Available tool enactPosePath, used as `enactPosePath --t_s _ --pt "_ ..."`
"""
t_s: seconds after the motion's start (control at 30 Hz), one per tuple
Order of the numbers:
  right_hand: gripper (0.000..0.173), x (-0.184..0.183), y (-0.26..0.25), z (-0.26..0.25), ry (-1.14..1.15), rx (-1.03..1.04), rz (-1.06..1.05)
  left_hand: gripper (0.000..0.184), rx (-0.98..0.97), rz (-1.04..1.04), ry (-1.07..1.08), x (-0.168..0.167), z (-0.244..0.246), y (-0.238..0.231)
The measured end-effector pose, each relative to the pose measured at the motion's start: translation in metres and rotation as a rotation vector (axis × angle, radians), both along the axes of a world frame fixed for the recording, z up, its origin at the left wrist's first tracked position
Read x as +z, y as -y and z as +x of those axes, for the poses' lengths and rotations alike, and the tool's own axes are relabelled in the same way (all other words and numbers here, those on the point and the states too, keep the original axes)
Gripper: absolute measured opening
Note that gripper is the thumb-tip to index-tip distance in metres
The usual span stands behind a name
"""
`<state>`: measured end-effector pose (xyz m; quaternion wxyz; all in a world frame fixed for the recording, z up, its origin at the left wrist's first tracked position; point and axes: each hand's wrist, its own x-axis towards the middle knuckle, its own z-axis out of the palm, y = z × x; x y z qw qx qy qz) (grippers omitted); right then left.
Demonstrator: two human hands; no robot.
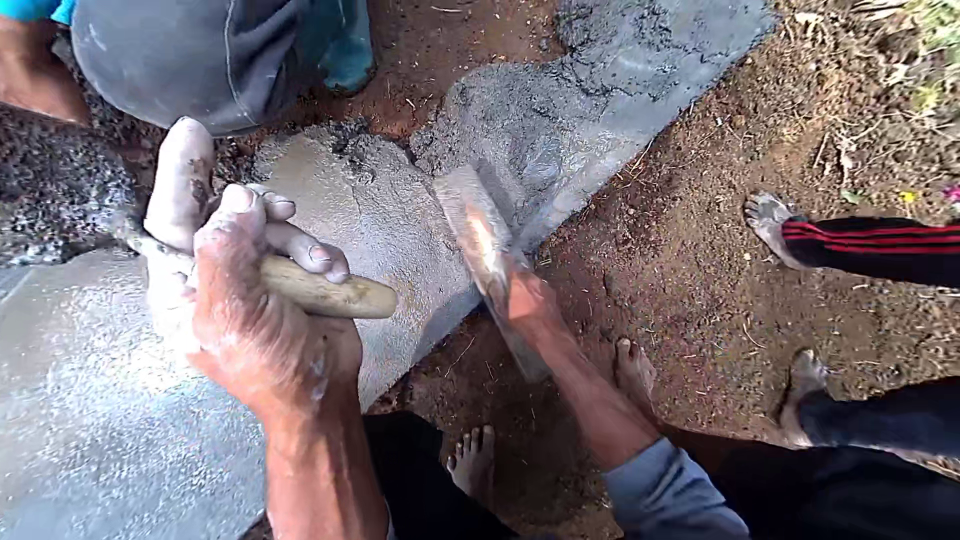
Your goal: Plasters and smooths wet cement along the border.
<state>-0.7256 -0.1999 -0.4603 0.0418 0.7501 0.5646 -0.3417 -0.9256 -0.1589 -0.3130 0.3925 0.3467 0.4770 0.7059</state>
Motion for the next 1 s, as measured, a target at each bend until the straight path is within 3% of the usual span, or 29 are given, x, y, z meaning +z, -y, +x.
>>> enactPosePath --t_s 0.17,0.3,0.43,0.5,0.63,0.77,0.83,0.93,1.0 --pt "0.052 -0.023 -0.026 -0.063 0.002 0.129 -0.024 0.032 -0.048 -0.023 0.034 -0.012 -0.008 0.003" --pt "0.047 -0.026 -0.015 -0.036 0.07 0.091 -0.072 0.021 -0.043 -0.03 0.046 -0.018 -0.015 0.004" --pt "0.05 -0.037 -0.034 0.006 0.128 0.005 0.048 0.021 -0.037 -0.04 0.068 -0.017 -0.018 0.005" --pt "0.048 -0.036 -0.029 0.004 0.094 -0.038 0.077 0.029 -0.042 -0.032 0.067 -0.016 -0.021 0.007" --pt "0.049 -0.03 -0.002 0.003 0.109 0.043 -0.006 0.023 -0.018 -0.05 0.105 -0.015 -0.018 0.003" --pt "0.048 -0.038 -0.028 0.019 0.145 -0.02 0.051 0.032 -0.039 -0.06 0.092 -0.008 -0.007 0.007" --pt "0.048 -0.034 -0.015 0.013 0.102 -0.052 0.061 0.039 -0.064 -0.059 0.054 -0.004 -0.004 0.01" --pt "0.049 -0.023 0.003 0.014 0.1 -0.012 -0.021 0.039 -0.05 -0.071 0.039 -0.004 -0.002 0.007" --pt "0.048 -0.031 -0.015 0.026 0.12 -0.005 0.004 0.038 -0.042 -0.087 0.052 -0.004 -0.001 0.008"
